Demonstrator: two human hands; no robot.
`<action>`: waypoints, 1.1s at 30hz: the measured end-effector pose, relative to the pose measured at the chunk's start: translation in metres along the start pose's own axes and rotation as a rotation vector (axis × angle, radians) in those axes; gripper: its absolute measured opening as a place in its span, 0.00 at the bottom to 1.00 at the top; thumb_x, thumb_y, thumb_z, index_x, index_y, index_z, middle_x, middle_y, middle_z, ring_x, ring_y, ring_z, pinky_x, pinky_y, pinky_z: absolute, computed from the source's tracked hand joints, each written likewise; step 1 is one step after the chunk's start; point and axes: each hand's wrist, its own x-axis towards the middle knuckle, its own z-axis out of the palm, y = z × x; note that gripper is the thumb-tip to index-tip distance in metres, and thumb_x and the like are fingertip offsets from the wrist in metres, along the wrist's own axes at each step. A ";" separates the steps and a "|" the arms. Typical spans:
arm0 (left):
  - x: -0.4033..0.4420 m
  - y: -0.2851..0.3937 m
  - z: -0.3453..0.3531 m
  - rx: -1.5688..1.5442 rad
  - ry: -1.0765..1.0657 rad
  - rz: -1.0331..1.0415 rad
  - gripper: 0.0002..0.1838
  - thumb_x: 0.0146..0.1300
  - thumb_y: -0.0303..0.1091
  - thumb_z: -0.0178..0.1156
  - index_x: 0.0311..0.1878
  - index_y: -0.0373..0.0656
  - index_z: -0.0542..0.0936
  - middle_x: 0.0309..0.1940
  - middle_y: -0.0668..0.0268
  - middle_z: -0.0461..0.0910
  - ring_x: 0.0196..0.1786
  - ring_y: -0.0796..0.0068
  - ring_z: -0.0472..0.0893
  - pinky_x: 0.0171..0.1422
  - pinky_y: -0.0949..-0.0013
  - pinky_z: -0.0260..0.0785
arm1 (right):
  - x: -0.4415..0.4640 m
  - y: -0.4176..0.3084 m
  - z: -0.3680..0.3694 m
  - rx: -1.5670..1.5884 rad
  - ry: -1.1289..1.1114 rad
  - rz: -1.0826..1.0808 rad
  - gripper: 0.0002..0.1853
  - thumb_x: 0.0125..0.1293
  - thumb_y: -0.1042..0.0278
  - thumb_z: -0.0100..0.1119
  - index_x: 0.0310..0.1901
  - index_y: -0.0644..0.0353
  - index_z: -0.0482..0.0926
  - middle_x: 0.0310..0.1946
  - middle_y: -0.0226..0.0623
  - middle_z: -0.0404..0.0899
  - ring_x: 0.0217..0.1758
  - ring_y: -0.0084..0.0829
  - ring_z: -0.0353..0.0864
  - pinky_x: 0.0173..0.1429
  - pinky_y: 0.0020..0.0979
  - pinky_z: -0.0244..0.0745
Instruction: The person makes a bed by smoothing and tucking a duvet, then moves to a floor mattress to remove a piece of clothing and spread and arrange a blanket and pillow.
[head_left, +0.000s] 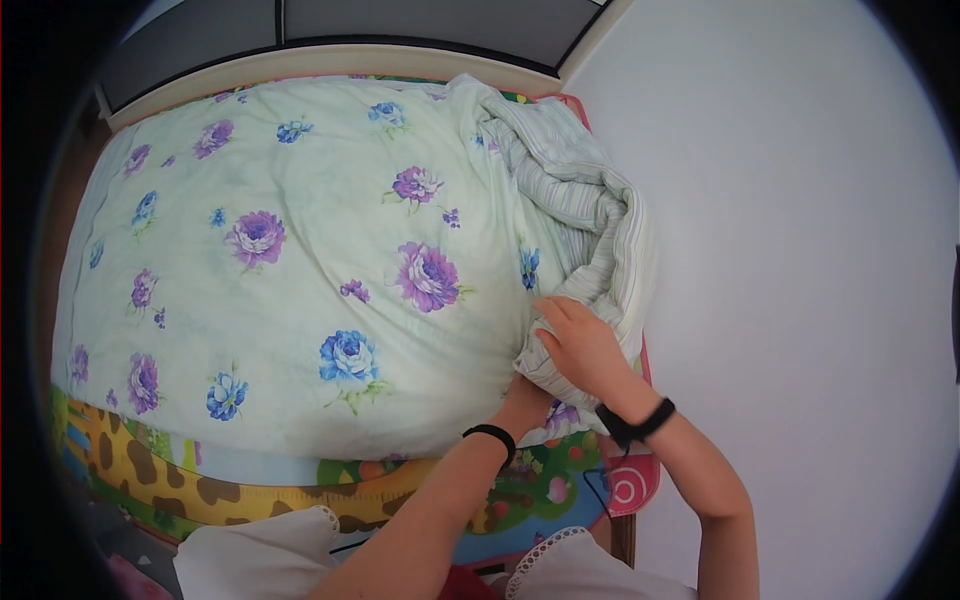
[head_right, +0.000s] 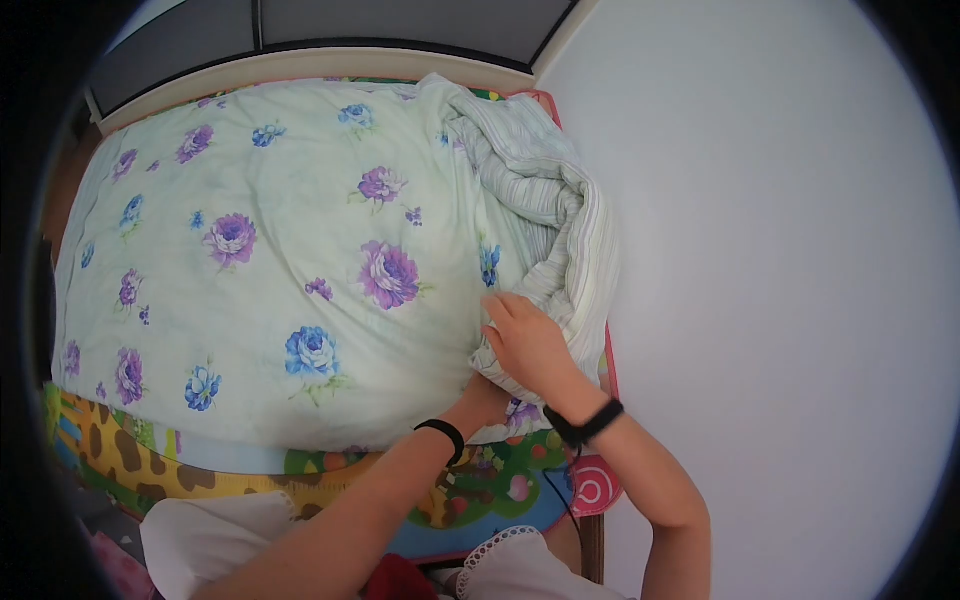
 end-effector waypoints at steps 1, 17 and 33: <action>-0.003 0.002 -0.004 0.035 -0.012 -0.009 0.50 0.52 0.43 0.68 0.77 0.50 0.54 0.78 0.61 0.50 0.81 0.57 0.45 0.82 0.49 0.34 | 0.004 0.013 0.014 -0.060 0.036 -0.128 0.18 0.68 0.56 0.58 0.53 0.59 0.76 0.51 0.48 0.80 0.50 0.45 0.81 0.52 0.43 0.76; 0.009 -0.003 0.041 0.164 0.002 -0.004 0.50 0.45 0.50 0.75 0.74 0.71 0.61 0.78 0.75 0.51 0.81 0.61 0.42 0.79 0.36 0.29 | -0.019 0.110 -0.001 -0.700 -0.517 0.809 0.38 0.58 0.40 0.64 0.57 0.67 0.72 0.44 0.57 0.82 0.50 0.46 0.84 0.48 0.40 0.80; 0.023 0.007 0.019 -0.493 0.140 -0.199 0.39 0.61 0.57 0.59 0.75 0.68 0.57 0.66 0.58 0.68 0.78 0.57 0.51 0.76 0.32 0.31 | -0.025 0.055 -0.189 -0.327 -0.076 0.721 0.21 0.53 0.79 0.46 0.51 0.62 0.60 0.30 0.65 0.78 0.36 0.67 0.78 0.40 0.56 0.70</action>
